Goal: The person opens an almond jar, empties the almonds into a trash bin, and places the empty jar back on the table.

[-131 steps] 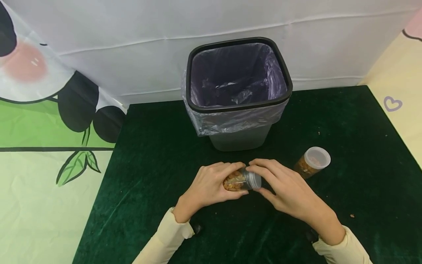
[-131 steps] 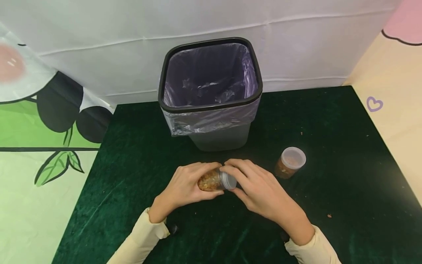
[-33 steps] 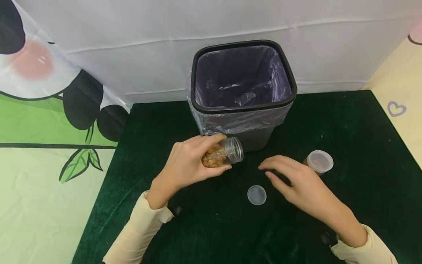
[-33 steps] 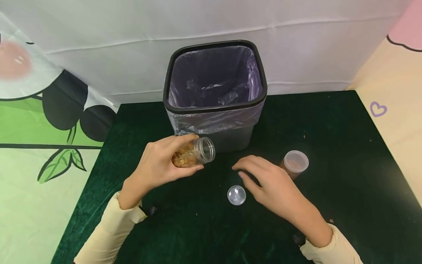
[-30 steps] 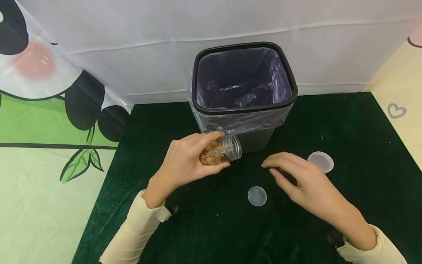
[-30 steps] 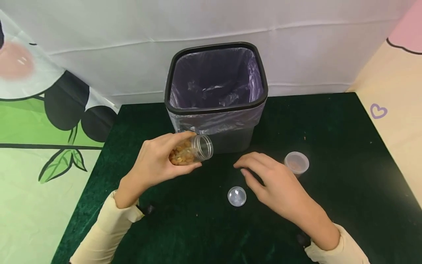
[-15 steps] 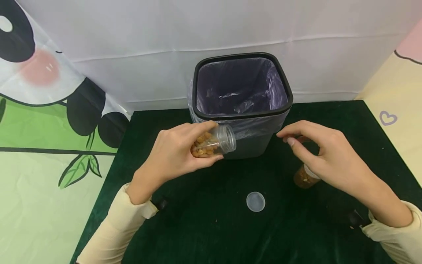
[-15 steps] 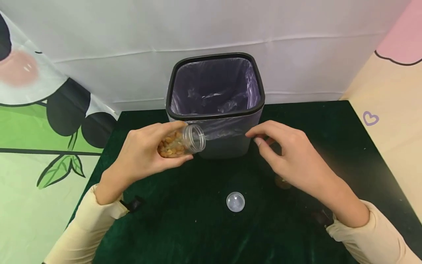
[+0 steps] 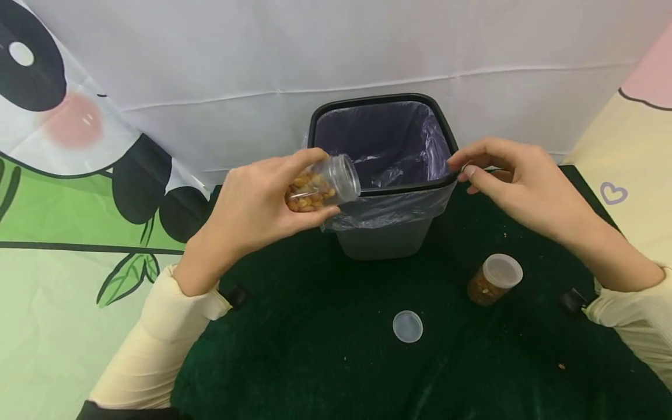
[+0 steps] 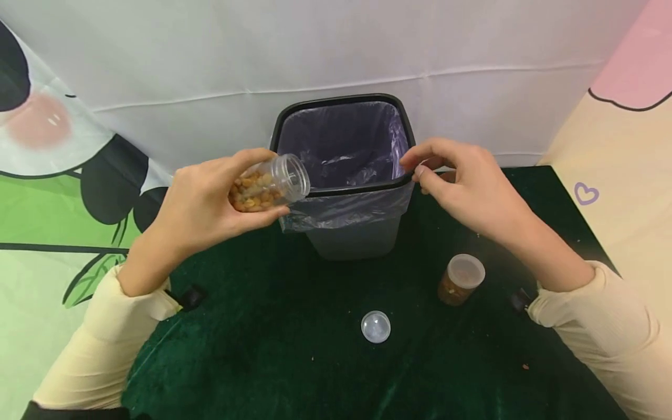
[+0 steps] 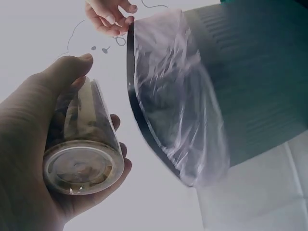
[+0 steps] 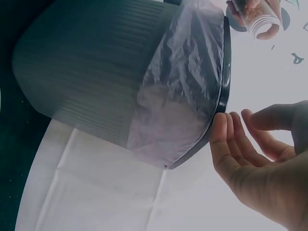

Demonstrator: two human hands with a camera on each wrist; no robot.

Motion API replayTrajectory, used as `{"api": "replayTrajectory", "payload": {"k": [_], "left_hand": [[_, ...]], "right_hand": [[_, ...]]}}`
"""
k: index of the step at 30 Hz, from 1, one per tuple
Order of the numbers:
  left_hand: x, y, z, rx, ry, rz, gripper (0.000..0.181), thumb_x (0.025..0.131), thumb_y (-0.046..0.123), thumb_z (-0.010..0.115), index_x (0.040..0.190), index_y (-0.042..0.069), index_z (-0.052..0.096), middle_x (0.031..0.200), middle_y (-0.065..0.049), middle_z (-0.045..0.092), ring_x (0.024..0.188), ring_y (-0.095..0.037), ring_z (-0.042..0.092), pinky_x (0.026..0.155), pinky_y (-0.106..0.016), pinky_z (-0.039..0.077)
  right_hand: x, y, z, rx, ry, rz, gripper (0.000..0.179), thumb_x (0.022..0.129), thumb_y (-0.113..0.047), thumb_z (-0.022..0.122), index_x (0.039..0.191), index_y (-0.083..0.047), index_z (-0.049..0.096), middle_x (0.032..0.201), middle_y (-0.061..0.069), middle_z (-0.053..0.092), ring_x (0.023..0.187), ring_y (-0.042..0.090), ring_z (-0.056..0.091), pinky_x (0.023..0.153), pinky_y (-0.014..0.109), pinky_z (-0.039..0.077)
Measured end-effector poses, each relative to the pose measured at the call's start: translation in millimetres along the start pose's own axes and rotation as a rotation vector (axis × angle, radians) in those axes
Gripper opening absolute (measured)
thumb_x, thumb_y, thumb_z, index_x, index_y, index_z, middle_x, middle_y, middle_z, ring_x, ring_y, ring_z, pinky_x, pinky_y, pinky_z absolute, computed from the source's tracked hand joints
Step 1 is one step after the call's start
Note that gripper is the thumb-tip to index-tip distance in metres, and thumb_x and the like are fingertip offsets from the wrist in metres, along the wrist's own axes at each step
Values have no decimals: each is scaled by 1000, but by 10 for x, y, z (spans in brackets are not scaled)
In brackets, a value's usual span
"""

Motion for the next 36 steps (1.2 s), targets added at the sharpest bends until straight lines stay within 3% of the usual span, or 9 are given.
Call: {"api": "replayTrajectory", "payload": {"k": [12, 15, 18, 22, 30, 36], "left_hand": [[339, -285, -182, 93, -29, 19, 66, 80, 56, 73, 135, 24, 53, 71, -7, 63, 54, -19, 48, 51, -32, 38], [387, -330, -181, 108, -36, 24, 66, 82, 58, 70, 135, 24, 52, 70, -6, 60, 53, -19, 45, 51, -31, 35], [407, -356, -139, 110, -51, 21, 67, 82, 61, 68, 135, 24, 52, 73, -5, 61, 56, -19, 47, 52, -32, 37], [421, -363, -29, 103, -50, 12, 69, 81, 63, 69, 136, 24, 51, 84, -8, 66, 65, -22, 56, 57, -38, 47], [422, -329, 215, 131, 16, 7, 72, 80, 65, 69, 138, 24, 53, 103, -10, 72, 84, -27, 67, 63, -44, 55], [442, -341, 341, 176, 58, 2, 72, 81, 64, 68, 139, 26, 53, 104, -9, 67, 85, -28, 63, 68, -43, 54]], "right_hand": [[481, 182, -167, -80, -81, 72, 28, 102, -29, 52, 125, -20, 64, 123, 12, 65, 82, 0, 64, 78, 20, 41], [588, 234, -170, -74, -119, 115, 31, 101, -31, 52, 128, -19, 63, 124, 13, 64, 82, -1, 65, 78, 17, 43], [678, 289, -154, 10, -169, 161, 37, 101, -30, 53, 135, -16, 57, 130, 12, 58, 91, 2, 65, 77, 16, 51], [781, 363, -142, 197, -205, 226, 48, 100, -25, 56, 145, -13, 44, 132, 8, 48, 104, 9, 60, 77, 22, 58], [914, 523, -119, 385, -282, 358, 65, 96, -26, 62, 152, -13, 30, 126, 3, 45, 102, 12, 61, 79, 28, 59], [957, 615, -143, 572, -308, 391, 64, 96, -16, 62, 151, -15, 28, 120, 2, 56, 99, 15, 64, 78, 32, 59]]}}
Point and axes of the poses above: each hand's wrist, its own x-axis towards the middle knuckle, its own z-axis out of the palm, y = z × x, the point moved 1 cm from there along x, towards the middle knuckle
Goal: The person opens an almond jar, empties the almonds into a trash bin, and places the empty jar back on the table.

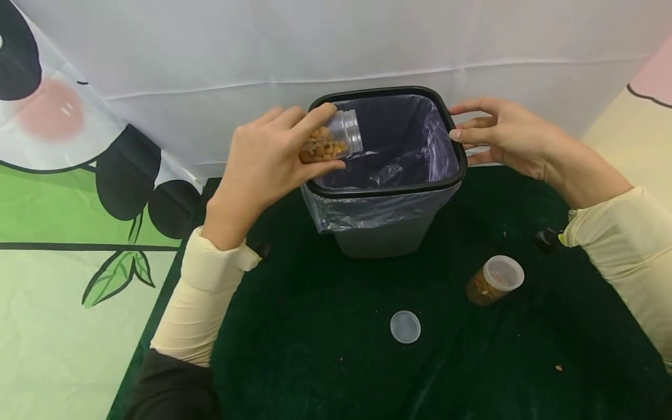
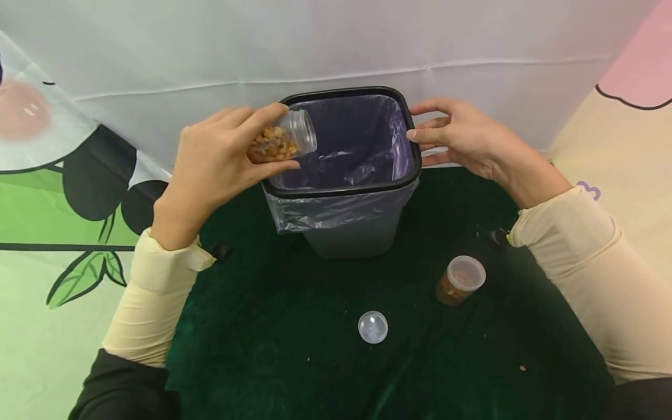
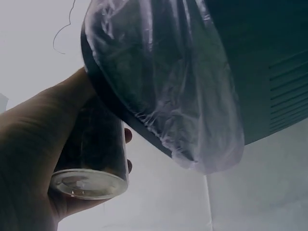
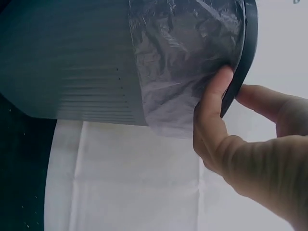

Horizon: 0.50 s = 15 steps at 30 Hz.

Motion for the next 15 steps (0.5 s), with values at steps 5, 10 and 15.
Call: {"api": "replayTrajectory", "payload": {"k": [5, 10, 15], "left_hand": [[6, 15, 35, 33, 5, -8, 70, 84, 63, 65, 143, 27, 49, 110, -10, 66, 92, -30, 59, 78, -44, 48], [36, 33, 66, 54, 11, 10, 66, 87, 58, 64, 142, 27, 49, 115, -9, 64, 99, -31, 56, 82, -46, 44], [68, 57, 126, 47, 10, 27, 63, 87, 55, 66, 142, 26, 50, 118, -9, 63, 106, -31, 55, 85, -47, 42]], "right_hand": [[-1, 31, -20, 83, -23, 22, 68, 96, -14, 62, 153, -16, 25, 120, 1, 60, 101, 17, 64, 78, 33, 59], [-30, 65, -21, 174, -32, 23, 66, 96, -11, 61, 152, -16, 27, 123, 2, 58, 97, 18, 65, 77, 34, 58], [-63, 110, -29, 236, -19, 25, 63, 96, -9, 61, 149, -17, 29, 121, 3, 57, 91, 18, 64, 74, 34, 57]]}}
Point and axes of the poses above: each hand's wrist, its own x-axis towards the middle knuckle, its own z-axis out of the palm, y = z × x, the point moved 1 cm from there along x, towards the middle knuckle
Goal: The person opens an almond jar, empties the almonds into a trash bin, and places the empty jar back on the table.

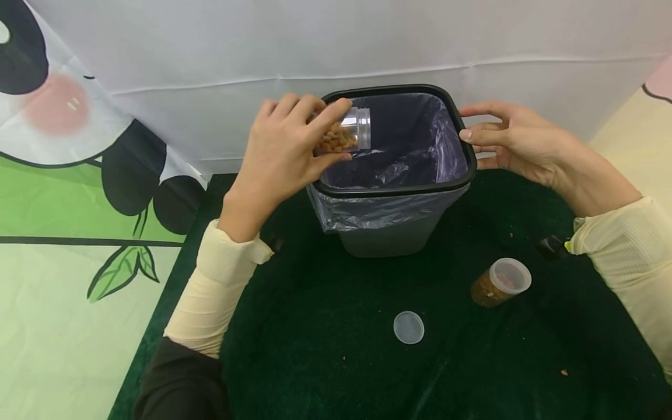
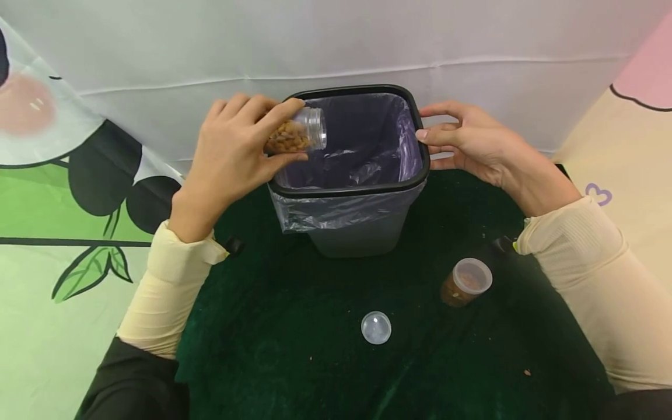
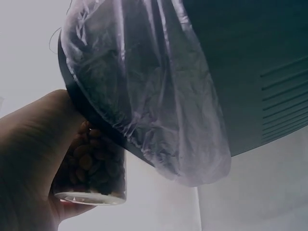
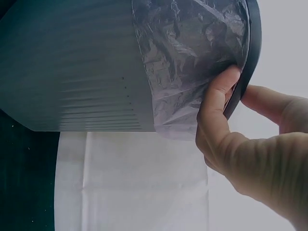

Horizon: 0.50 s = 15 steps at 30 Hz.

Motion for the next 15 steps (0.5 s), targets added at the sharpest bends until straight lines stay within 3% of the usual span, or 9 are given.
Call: {"api": "replayTrajectory", "payload": {"k": [7, 15], "left_hand": [[17, 3, 7, -4, -2, 15, 60, 88, 49, 68, 141, 28, 51, 120, -9, 63, 109, -31, 54, 96, -50, 40], [27, 5, -12, 15, -34, 32, 61, 88, 49, 69, 143, 29, 49, 122, -9, 62, 111, -32, 53, 99, -51, 38]], "right_hand": [[-15, 12, 10, 29, -4, -5, 62, 95, -7, 61, 148, -16, 30, 118, 4, 61, 90, 18, 66, 73, 34, 58], [-16, 14, 20, 9, -5, -3, 62, 96, -8, 61, 148, -16, 29, 119, 3, 61, 90, 18, 66, 73, 34, 58]]}}
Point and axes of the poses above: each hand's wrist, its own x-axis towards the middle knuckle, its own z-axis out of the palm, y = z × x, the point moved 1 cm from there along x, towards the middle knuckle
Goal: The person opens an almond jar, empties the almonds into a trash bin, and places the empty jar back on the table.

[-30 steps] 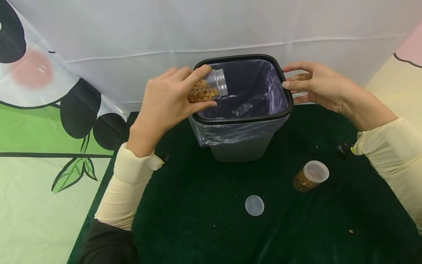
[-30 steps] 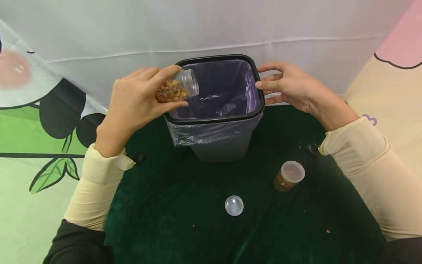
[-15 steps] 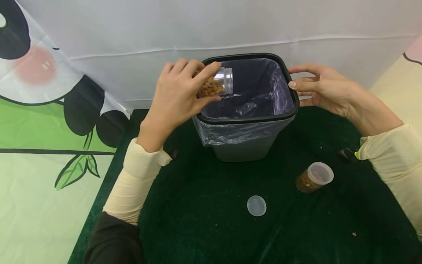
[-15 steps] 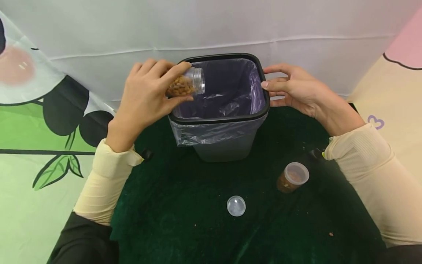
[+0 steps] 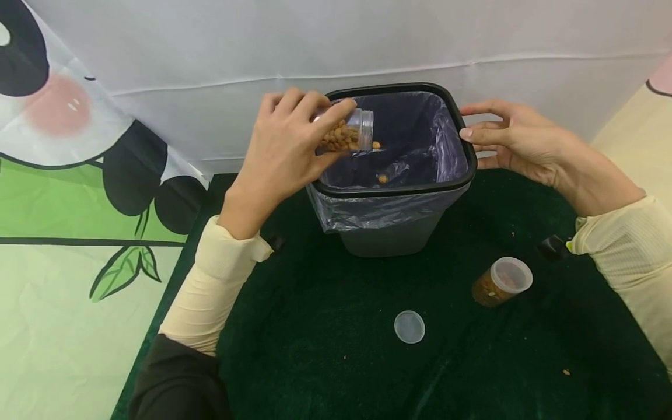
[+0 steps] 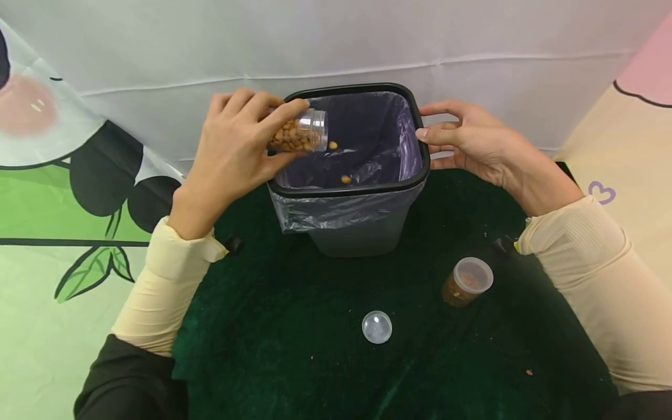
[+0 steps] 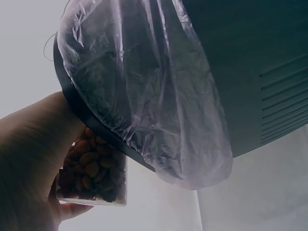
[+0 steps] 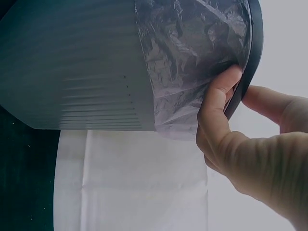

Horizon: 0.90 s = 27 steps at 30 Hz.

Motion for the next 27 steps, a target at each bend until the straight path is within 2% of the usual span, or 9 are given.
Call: {"api": "replayTrajectory", "payload": {"k": [10, 27], "left_hand": [[5, -7, -15, 22, -35, 14, 59, 89, 43, 70, 143, 30, 48, 127, -10, 59, 117, -33, 50, 103, -53, 36], [-6, -24, 5, 36, -28, 40, 61, 88, 39, 73, 142, 30, 48, 130, -10, 57, 121, -33, 49, 106, -56, 33]], "right_hand": [[7, 6, 22, 11, 4, -3, 63, 95, -7, 62, 148, -16, 29, 118, 4, 61, 89, 18, 66, 73, 34, 58], [32, 20, 36, 5, 2, -1, 65, 95, -8, 62, 150, -16, 27, 120, 3, 60, 92, 18, 65, 73, 34, 58]]}}
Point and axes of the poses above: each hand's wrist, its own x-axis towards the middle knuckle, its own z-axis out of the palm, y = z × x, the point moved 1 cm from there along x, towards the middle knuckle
